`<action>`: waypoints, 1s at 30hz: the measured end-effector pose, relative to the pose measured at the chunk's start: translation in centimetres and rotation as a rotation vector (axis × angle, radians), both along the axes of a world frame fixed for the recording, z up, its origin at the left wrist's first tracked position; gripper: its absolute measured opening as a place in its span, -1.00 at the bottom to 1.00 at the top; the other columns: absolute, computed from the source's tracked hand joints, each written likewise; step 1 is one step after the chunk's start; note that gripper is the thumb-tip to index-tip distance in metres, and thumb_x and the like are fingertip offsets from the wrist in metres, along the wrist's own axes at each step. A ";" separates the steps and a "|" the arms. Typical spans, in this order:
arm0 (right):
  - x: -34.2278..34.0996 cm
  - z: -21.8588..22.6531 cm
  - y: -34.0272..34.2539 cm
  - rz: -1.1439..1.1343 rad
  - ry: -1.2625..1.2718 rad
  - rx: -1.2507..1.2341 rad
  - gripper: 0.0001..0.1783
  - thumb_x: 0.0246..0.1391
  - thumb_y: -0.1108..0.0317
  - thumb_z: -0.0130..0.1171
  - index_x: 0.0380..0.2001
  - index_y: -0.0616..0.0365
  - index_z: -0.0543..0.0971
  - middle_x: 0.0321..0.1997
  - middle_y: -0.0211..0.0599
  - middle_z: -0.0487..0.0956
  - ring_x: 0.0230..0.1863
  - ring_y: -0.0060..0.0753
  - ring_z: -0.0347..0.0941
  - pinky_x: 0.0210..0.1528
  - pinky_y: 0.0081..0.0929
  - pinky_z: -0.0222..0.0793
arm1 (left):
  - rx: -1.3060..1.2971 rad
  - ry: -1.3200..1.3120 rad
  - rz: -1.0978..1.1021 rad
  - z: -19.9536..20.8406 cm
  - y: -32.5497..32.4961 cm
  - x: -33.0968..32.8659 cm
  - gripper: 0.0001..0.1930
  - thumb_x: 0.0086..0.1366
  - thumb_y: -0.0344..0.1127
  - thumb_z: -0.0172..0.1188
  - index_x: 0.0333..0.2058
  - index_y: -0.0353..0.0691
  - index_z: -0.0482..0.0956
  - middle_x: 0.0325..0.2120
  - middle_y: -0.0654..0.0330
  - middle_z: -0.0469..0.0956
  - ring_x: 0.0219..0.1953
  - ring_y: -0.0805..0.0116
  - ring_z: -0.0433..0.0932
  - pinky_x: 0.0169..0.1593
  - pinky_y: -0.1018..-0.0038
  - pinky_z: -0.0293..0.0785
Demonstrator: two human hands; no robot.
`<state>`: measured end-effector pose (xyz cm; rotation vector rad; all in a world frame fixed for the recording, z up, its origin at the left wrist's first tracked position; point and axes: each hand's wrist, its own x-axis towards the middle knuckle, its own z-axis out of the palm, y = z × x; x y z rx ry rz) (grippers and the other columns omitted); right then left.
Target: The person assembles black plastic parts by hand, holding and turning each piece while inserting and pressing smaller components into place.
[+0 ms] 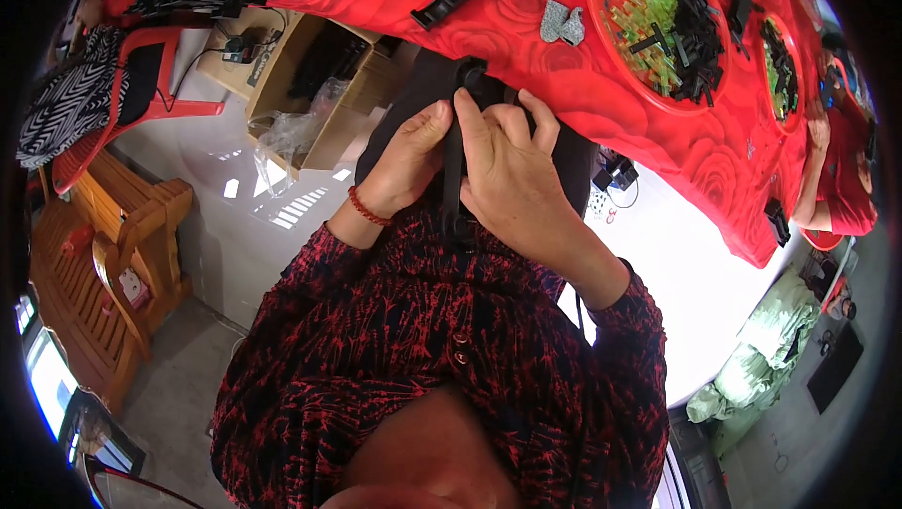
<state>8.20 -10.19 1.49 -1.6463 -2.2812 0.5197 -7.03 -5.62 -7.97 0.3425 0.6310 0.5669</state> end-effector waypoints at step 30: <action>2.5 -1.4 0.1 -0.140 -0.169 0.255 -0.59 -0.13 0.19 0.41 -0.21 0.15 0.59 -0.35 -0.39 0.47 -0.22 -0.33 0.41 0.18 -0.09 0.14 | 0.148 -0.079 0.006 -0.4 1.4 -2.2 -0.21 0.41 0.31 -0.25 0.34 -0.24 0.16 -0.01 0.21 0.49 -0.21 0.43 0.51 -0.33 0.54 0.35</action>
